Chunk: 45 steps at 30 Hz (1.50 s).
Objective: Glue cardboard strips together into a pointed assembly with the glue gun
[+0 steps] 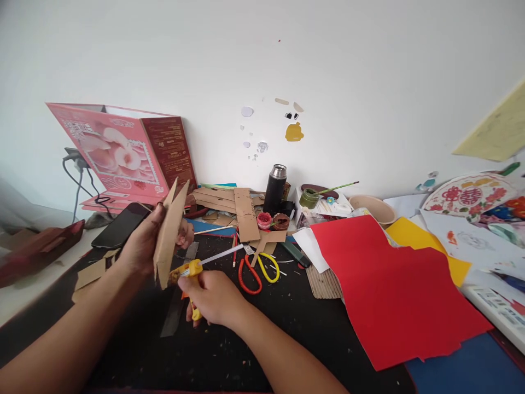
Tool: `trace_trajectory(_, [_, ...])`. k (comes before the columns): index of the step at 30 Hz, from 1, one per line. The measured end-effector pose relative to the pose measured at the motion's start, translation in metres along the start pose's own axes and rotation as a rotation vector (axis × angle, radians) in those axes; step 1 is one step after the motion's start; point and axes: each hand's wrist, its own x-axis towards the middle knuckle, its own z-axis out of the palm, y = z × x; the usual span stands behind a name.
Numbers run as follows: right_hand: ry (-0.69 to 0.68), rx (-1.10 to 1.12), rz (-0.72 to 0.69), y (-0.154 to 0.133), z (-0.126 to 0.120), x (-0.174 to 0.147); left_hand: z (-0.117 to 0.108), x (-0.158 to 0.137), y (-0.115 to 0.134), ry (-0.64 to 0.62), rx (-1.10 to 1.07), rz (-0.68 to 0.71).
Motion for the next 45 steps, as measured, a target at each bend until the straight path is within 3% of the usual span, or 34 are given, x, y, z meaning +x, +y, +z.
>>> trace_trajectory(4, [0.055,-0.135,-0.020,-0.003,-0.001,-0.006,-0.001,-0.002,-0.007,-0.014,0.086,-0.039])
trace_trajectory(11, [0.223,-0.565,-0.230,-0.016,-0.013,-0.022,0.001,-0.009,-0.007,0.081,0.285,-0.024])
trace_trajectory(18, [0.259,-0.920,-0.295,-0.022,-0.018,-0.034,0.009,-0.011,0.001,0.114,0.426,0.059])
trace_trajectory(22, [0.284,-0.985,-0.282,-0.024,-0.023,-0.034,0.009,-0.014,0.002,0.116,0.401,0.069])
trace_trajectory(27, [0.438,-0.768,-0.381,-0.021,-0.032,-0.033,0.008,-0.015,0.005,0.131,0.413,0.102])
trace_trajectory(29, [0.492,-0.554,-0.409,-0.023,-0.038,-0.033,0.007,-0.015,0.006,0.095,0.450,0.064])
trace_trajectory(33, [0.474,-0.019,-0.330,-0.030,-0.056,-0.032,0.003,-0.014,0.004,0.001,0.539,-0.038])
trace_trajectory(37, [0.548,0.278,-0.399,-0.037,-0.075,-0.032,0.006,-0.016,-0.003,-0.078,0.590,-0.087])
trace_trajectory(45, [0.443,0.515,-0.479,-0.044,-0.078,-0.036,0.016,-0.019,-0.008,-0.186,0.645,-0.174])
